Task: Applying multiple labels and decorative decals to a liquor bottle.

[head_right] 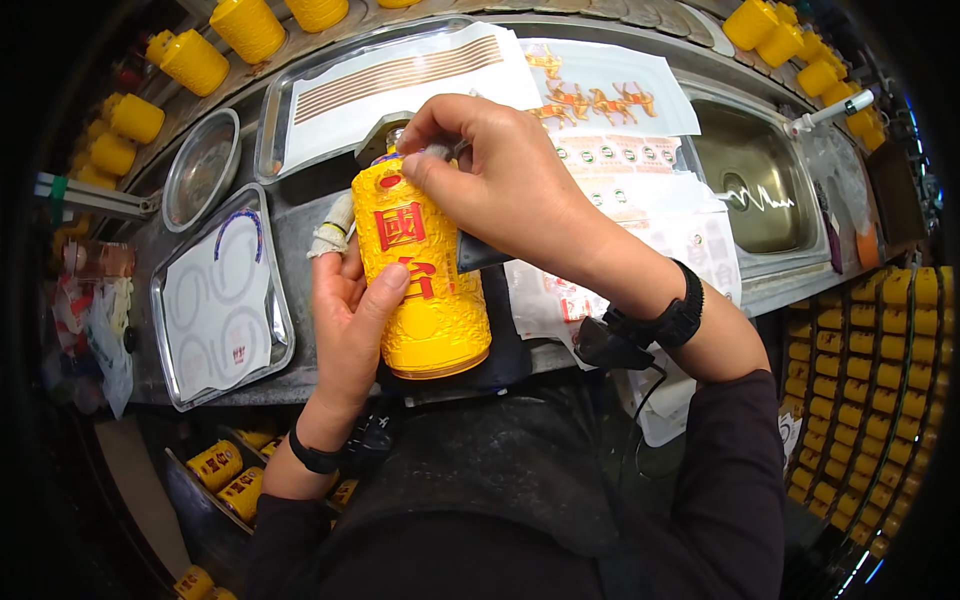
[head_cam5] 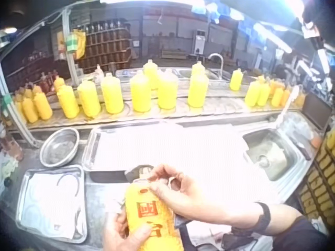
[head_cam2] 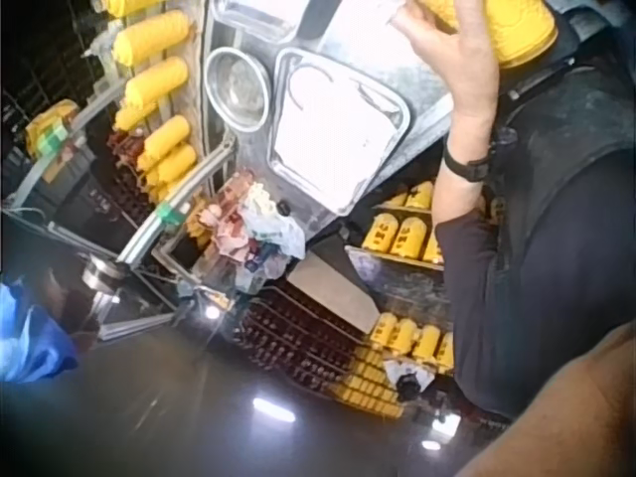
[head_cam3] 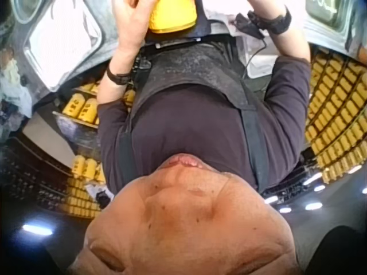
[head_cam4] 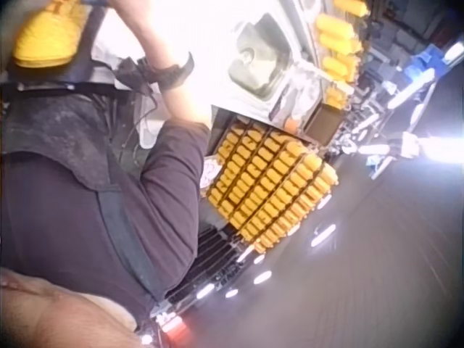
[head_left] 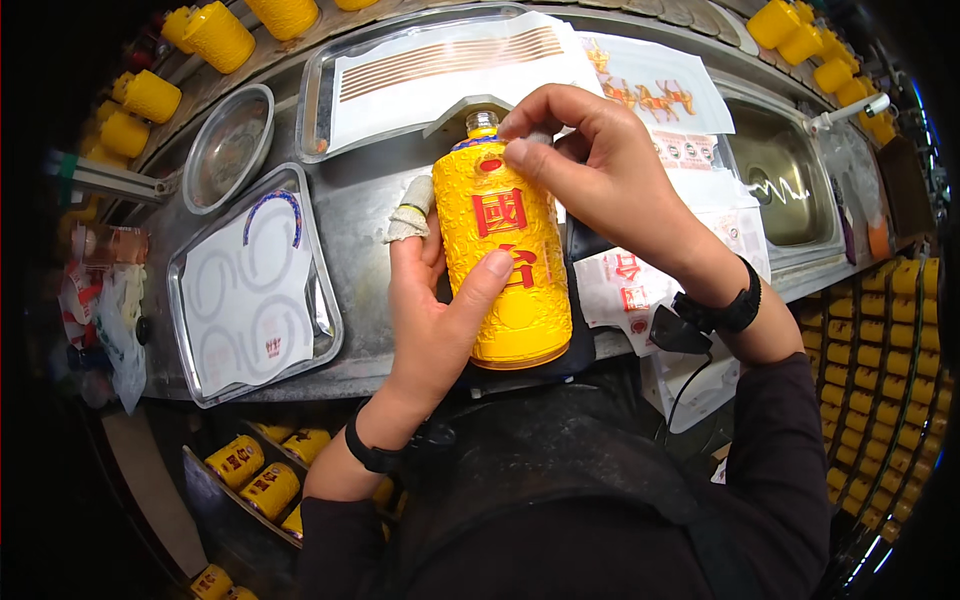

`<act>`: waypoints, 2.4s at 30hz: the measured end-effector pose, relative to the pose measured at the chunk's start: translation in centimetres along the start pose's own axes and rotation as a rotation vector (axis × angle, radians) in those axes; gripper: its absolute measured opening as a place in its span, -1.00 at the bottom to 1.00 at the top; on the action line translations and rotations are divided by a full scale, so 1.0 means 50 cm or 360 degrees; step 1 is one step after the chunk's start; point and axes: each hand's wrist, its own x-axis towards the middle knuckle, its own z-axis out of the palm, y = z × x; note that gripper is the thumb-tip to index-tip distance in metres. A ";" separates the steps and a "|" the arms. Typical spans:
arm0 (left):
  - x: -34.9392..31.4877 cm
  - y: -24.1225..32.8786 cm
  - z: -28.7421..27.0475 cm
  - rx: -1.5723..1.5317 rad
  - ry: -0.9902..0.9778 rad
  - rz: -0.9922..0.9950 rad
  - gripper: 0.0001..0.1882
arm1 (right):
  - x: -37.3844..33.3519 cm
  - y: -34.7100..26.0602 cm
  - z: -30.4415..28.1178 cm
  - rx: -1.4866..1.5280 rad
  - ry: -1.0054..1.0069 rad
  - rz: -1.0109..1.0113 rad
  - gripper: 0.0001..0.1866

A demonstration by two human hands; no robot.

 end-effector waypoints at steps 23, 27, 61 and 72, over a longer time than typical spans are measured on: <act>-0.013 -0.004 -0.021 -0.0127 -0.0058 -0.0053 -0.19 | -0.144 0.023 0.013 0.0689 0.0036 0.0524 -0.39; -0.015 -0.002 -0.023 0.0010 -0.0080 -0.0095 -0.16 | -0.148 0.014 0.009 0.0452 0.0003 0.0508 -0.35; -0.011 -0.006 -0.015 -0.0089 -0.0136 0.0037 -0.18 | -0.057 0.008 0.023 0.0275 0.0224 0.0252 -0.65; -0.012 -0.005 -0.018 -0.0078 -0.0128 -0.0004 -0.12 | -0.020 0.001 0.029 0.0337 0.0147 0.0436 -0.70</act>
